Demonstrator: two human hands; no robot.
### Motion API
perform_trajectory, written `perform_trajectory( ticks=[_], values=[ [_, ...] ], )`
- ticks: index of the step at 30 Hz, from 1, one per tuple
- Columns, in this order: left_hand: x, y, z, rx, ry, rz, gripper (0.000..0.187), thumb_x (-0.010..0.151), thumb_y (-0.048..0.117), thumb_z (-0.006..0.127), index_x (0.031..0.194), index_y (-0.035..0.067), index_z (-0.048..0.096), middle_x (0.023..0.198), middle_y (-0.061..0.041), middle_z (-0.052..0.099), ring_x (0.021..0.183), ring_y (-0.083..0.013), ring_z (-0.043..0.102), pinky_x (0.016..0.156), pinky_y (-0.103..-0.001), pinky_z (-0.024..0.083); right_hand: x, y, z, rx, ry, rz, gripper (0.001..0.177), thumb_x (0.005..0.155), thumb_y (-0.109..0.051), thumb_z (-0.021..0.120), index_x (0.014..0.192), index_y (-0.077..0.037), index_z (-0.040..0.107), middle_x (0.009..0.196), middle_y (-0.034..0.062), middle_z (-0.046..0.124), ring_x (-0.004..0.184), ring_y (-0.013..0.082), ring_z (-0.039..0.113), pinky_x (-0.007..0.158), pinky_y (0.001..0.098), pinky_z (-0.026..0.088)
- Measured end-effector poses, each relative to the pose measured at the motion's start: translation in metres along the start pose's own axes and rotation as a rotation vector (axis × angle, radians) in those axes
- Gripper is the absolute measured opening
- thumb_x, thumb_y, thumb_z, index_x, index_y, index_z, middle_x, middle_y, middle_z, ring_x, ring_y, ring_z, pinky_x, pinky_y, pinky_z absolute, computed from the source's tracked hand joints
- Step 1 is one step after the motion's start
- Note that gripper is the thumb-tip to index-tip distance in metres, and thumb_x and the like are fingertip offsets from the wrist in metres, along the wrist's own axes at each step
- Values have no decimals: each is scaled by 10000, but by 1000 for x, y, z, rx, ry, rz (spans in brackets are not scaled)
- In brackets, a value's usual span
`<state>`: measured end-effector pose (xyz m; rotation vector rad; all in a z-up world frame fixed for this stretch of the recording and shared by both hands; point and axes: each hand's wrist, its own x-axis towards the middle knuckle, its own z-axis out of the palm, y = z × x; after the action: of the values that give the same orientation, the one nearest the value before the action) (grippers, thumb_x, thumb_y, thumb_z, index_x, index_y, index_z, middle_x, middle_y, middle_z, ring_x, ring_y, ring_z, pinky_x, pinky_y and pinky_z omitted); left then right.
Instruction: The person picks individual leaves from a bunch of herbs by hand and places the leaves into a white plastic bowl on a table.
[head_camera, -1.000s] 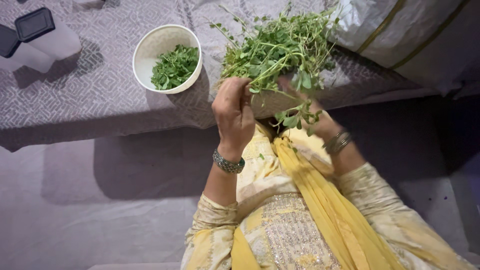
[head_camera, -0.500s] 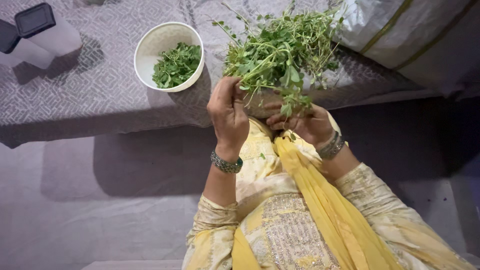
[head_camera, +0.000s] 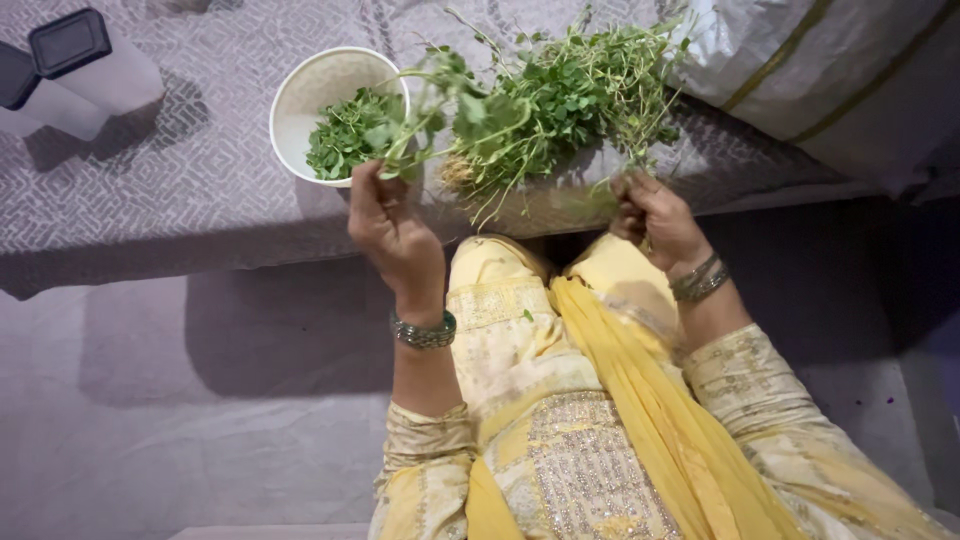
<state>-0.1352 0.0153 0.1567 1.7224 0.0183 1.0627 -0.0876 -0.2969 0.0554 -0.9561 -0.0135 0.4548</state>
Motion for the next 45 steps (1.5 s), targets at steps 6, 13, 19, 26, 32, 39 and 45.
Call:
perform_trajectory(
  ticks=[6, 13, 19, 26, 32, 39, 45],
  values=[
    [0, 7, -7, -64, -2, -66, 373, 931, -200, 434, 1181, -3, 629, 874, 4, 524, 752, -88, 493, 771, -236, 461, 64, -25, 21, -316, 191, -110, 129, 1064, -251, 490, 1054, -158, 579, 734, -81, 469, 546, 52, 385, 463, 219, 296],
    [3, 18, -6, -58, -31, -52, 416, 888, -189, 384, 1190, -19, 615, 958, -42, 670, 902, -142, 653, 860, -275, 548, 155, -56, 57, -1625, 98, -777, 551, 1063, -266, 694, 1460, 63, 499, 1326, 242, 605, 1136, 294, 614, 968, 444, 493],
    [5, 19, -6, -30, -47, -70, 310, 955, -161, 418, 1158, -25, 608, 942, -71, 656, 849, -155, 646, 781, -284, 543, 130, -73, 100, -1546, 335, -467, 289, 945, -161, 728, 1214, -67, 681, 1223, 134, 692, 1081, 253, 649, 938, 397, 524],
    [6, 28, -1, 35, -281, 35, 242, 920, -128, 512, 1100, -9, 623, 859, -100, 580, 737, -199, 580, 679, -334, 484, 44, -106, 129, -985, 97, -735, 118, 1088, -7, 643, 1190, -34, 697, 1170, 120, 743, 1087, 188, 742, 950, 270, 585],
    [10, 51, 3, 55, -436, 349, 130, 941, -56, 606, 1056, 6, 609, 878, -143, 581, 828, -340, 579, 766, -429, 472, -6, -122, 135, -798, -60, -964, 79, 1112, 24, 683, 1156, -36, 711, 1135, 97, 722, 1039, 163, 732, 946, 262, 640],
    [10, 77, 3, 99, -523, 491, 54, 935, 29, 648, 974, 12, 616, 800, -111, 563, 747, -316, 544, 708, -431, 432, -44, -129, 151, -1325, 8, -1152, 126, 971, -110, 862, 1063, -90, 779, 1071, 60, 708, 1103, 195, 652, 925, 315, 583],
    [6, 88, 3, 121, -532, 516, 50, 925, 33, 657, 958, 24, 620, 788, -85, 572, 719, -290, 536, 681, -420, 418, -49, -125, 156, -1575, -2, -1274, 184, 853, -200, 917, 974, -130, 798, 939, 44, 669, 1009, 235, 603, 836, 368, 544]
  ],
)
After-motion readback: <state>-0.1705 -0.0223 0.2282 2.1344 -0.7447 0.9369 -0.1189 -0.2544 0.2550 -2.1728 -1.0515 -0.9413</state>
